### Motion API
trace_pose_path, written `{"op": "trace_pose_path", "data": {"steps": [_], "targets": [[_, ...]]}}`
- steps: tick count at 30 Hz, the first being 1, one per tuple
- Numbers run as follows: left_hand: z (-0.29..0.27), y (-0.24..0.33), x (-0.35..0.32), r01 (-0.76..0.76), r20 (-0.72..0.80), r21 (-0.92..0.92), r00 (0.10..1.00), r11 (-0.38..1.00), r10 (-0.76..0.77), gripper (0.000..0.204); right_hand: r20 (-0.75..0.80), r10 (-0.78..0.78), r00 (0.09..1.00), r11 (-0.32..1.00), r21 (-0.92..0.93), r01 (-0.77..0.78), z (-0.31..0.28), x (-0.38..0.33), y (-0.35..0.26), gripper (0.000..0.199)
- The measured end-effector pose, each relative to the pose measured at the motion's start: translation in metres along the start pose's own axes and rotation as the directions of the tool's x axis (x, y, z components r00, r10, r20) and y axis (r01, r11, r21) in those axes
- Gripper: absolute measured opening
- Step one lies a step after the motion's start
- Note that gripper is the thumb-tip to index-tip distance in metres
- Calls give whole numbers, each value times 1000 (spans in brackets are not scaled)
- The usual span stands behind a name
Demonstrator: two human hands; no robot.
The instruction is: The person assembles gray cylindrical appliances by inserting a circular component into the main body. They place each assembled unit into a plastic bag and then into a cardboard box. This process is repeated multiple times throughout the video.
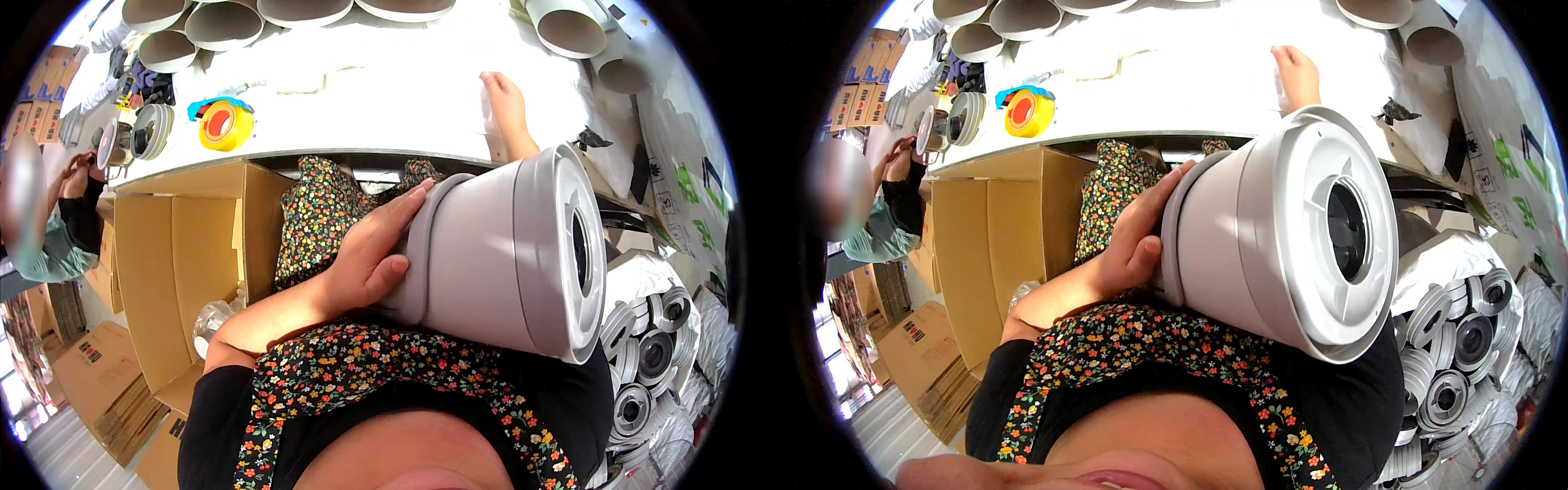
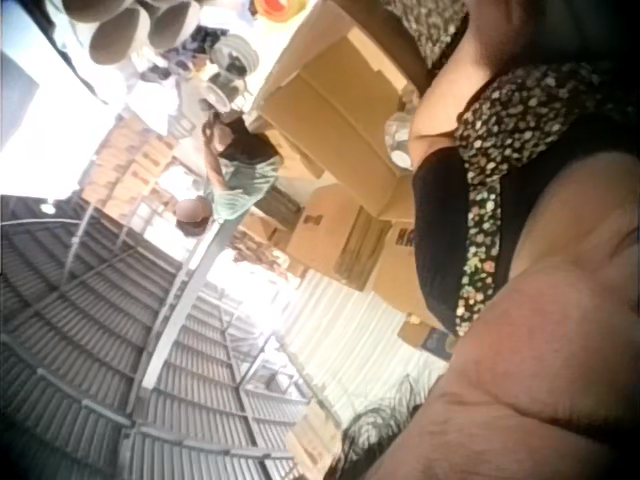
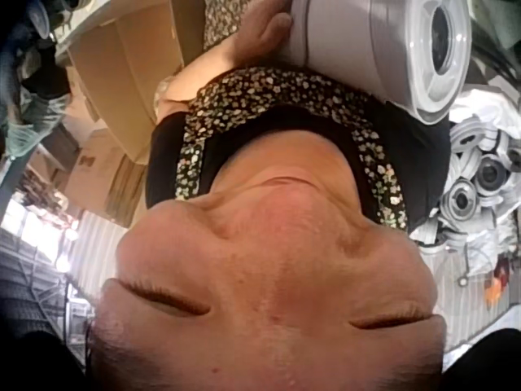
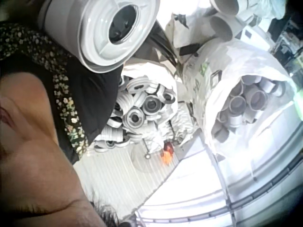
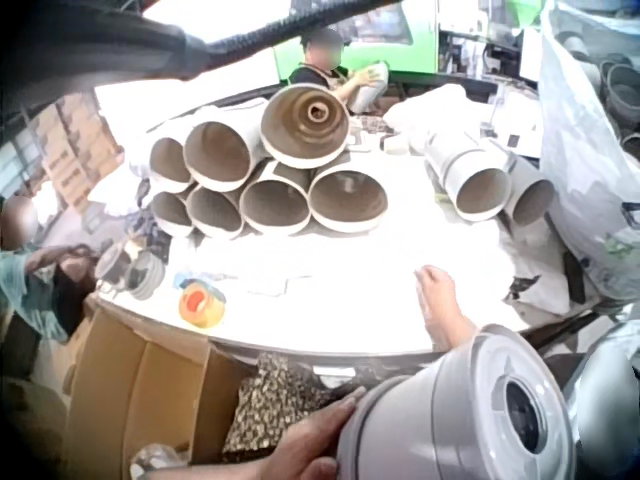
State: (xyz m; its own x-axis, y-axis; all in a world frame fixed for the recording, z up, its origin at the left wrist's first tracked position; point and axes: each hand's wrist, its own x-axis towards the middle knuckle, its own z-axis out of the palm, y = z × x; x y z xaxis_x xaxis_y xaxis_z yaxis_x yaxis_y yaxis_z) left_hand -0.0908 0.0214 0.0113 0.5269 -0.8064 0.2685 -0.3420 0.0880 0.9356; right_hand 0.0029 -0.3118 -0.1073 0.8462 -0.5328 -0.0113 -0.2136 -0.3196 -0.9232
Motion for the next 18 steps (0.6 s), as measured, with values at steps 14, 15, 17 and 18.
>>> {"op": "trace_pose_path", "data": {"steps": [14, 15, 17, 18], "targets": [[-21, -10, 98, 260, -222, -575, 864, 776, -453, 28, 289, -225, 931, 891, 448, 77, 16, -105, -112, 19], [-22, -3, 102, 231, -214, -578, 882, 783, -419, 24, 205, -420, 884, 886, 303, 351, 11, -105, -110, 21], [-17, 14, 100, 164, -241, -496, 918, 853, -316, 10, 116, -227, 967, 870, 471, 147, -37, -111, -102, 25], [-10, 20, 98, 126, -260, -417, 932, 900, -251, 16, 152, -68, 986, 728, 684, -55, -70, -128, -101, 27]]}}
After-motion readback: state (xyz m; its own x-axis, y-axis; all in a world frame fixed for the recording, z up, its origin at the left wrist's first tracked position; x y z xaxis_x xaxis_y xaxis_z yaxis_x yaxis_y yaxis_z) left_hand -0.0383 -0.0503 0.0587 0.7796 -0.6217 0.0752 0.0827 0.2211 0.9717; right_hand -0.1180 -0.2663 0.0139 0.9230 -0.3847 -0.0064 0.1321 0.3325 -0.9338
